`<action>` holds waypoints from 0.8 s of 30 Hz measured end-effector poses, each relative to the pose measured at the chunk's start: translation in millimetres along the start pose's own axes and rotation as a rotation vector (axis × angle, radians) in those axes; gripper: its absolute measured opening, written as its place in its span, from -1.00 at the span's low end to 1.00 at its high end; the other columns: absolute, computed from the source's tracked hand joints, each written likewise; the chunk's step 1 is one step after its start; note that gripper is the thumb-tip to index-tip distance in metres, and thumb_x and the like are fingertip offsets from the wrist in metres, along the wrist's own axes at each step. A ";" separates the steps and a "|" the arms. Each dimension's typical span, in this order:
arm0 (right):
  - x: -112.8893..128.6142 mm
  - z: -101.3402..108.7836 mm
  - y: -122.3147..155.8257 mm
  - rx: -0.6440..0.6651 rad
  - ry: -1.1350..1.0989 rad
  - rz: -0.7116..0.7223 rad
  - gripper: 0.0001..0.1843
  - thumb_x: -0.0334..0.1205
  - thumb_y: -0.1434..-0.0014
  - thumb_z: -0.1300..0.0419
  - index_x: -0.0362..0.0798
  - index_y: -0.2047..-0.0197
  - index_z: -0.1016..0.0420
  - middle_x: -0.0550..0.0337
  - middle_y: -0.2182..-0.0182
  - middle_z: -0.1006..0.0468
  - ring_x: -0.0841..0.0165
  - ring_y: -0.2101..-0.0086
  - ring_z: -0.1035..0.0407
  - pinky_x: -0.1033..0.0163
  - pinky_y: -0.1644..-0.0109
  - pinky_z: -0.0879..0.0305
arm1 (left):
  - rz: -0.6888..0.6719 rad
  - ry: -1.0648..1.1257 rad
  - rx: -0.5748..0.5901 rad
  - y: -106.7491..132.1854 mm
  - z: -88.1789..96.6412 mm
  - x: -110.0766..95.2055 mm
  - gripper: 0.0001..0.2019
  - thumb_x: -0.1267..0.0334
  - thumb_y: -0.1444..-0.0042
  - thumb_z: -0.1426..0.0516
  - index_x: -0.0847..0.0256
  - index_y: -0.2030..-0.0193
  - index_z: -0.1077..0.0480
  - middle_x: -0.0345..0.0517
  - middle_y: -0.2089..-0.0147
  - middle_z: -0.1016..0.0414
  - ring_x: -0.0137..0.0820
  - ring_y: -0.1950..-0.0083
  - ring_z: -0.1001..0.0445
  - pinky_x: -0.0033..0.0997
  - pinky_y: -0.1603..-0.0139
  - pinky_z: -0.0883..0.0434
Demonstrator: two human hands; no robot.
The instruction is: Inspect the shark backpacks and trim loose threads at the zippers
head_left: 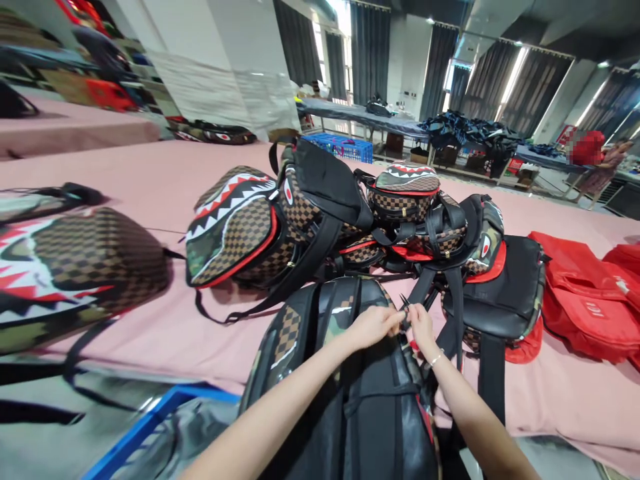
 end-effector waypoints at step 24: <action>-17.5 105.6 162.2 -0.022 -0.224 -0.102 -0.65 0.07 -0.08 -0.16 -0.09 0.40 -0.41 0.19 0.49 -0.44 0.32 0.42 -0.37 0.31 0.32 -0.33 | 0.371 -0.032 -0.727 68.3 127.6 210.4 -0.83 0.15 0.01 -0.13 0.20 0.49 -0.34 -0.17 0.49 -0.41 -0.35 0.39 -0.41 -0.34 0.29 -0.32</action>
Point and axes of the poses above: each hand's wrist, its own y-axis away from the middle knuckle, its own z-axis out of the back of the hand, x = y × z, the point moved 9 cm from there along -y, towards the middle knuckle
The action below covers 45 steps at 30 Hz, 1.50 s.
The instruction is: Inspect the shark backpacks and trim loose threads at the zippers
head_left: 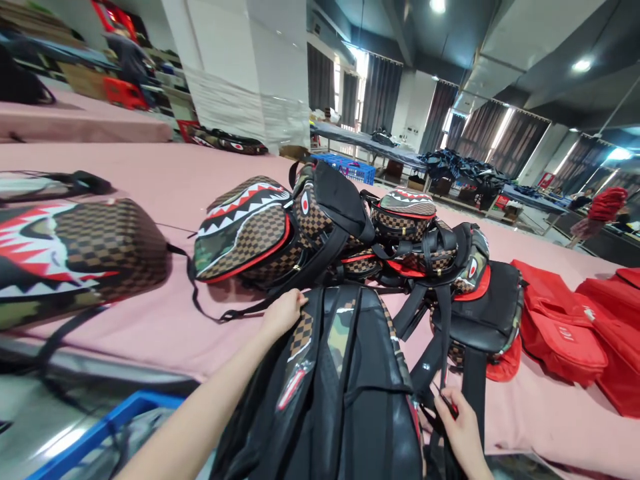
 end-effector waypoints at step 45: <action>189.7 -314.6 -106.0 0.424 0.844 0.635 -0.81 -0.11 -0.23 -0.06 -0.01 0.14 -0.30 0.16 0.27 -0.53 0.29 0.23 -0.44 0.28 0.24 -0.25 | 0.117 0.158 -0.366 35.4 7.5 47.6 -0.82 0.19 -0.20 0.01 0.26 0.30 -0.30 -0.17 0.35 -0.34 -0.38 0.25 -0.36 -0.24 0.16 -0.32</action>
Point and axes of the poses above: each hand's wrist, its own y-axis away from the middle knuckle, its own z-axis out of the back of the hand, x = y × z, the point moved 9 cm from there along -y, towards the middle knuckle
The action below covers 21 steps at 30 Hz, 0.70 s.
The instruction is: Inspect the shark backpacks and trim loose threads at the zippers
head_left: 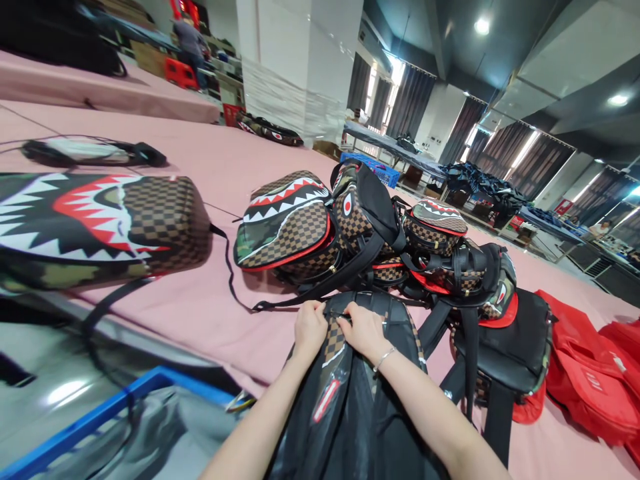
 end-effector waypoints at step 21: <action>-5.6 -5.7 -9.8 0.010 0.002 0.037 -0.80 -0.08 -0.24 -0.03 0.02 0.19 -0.38 0.18 0.29 -0.56 0.33 0.28 -0.44 0.30 0.27 -0.21 | 0.099 0.110 0.027 5.1 3.3 -8.1 -0.83 0.18 -0.13 -0.07 0.26 0.33 -0.32 -0.16 0.33 -0.36 -0.35 0.20 -0.37 -0.17 0.09 -0.31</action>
Point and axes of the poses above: each hand's wrist, its own y-axis away from the middle knuckle, its own z-axis out of the back of the hand, x = y × z, the point moved 9 cm from there along -y, towards the middle knuckle
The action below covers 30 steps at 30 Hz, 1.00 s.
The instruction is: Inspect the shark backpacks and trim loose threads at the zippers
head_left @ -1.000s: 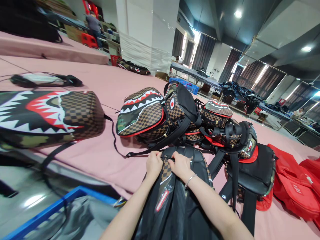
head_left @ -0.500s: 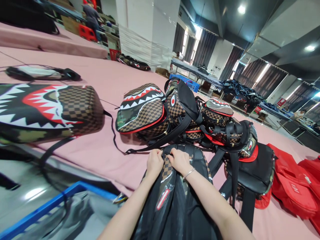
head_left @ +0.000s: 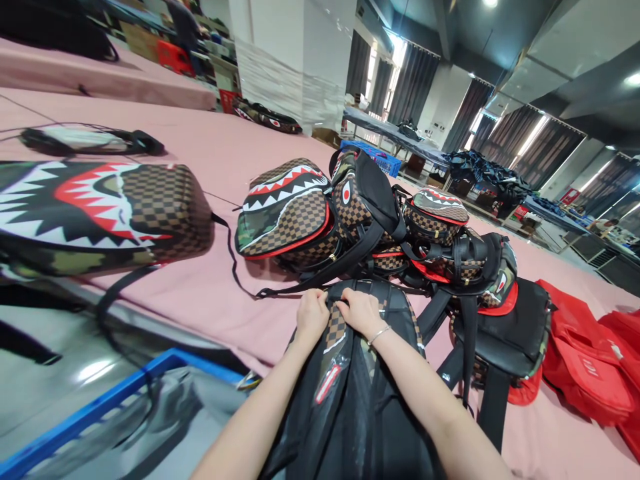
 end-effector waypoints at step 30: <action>-30.9 15.7 180.2 -0.175 -0.959 -0.402 -0.78 -0.08 -0.04 -0.16 -0.08 0.41 -0.42 0.36 0.62 -0.28 0.50 0.57 -0.12 0.39 0.47 -0.04 | 0.759 0.850 0.527 196.1 16.8 -20.0 -0.50 0.26 0.38 -0.37 0.14 0.18 -0.42 -0.17 0.34 -0.59 -0.29 0.27 -0.56 -0.37 0.20 -0.50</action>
Point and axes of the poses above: each hand's wrist, its own y-axis away from the middle knuckle, its own z-axis out of the back of the hand, x = y × z, the point moved 9 cm from there along -y, towards the middle knuckle
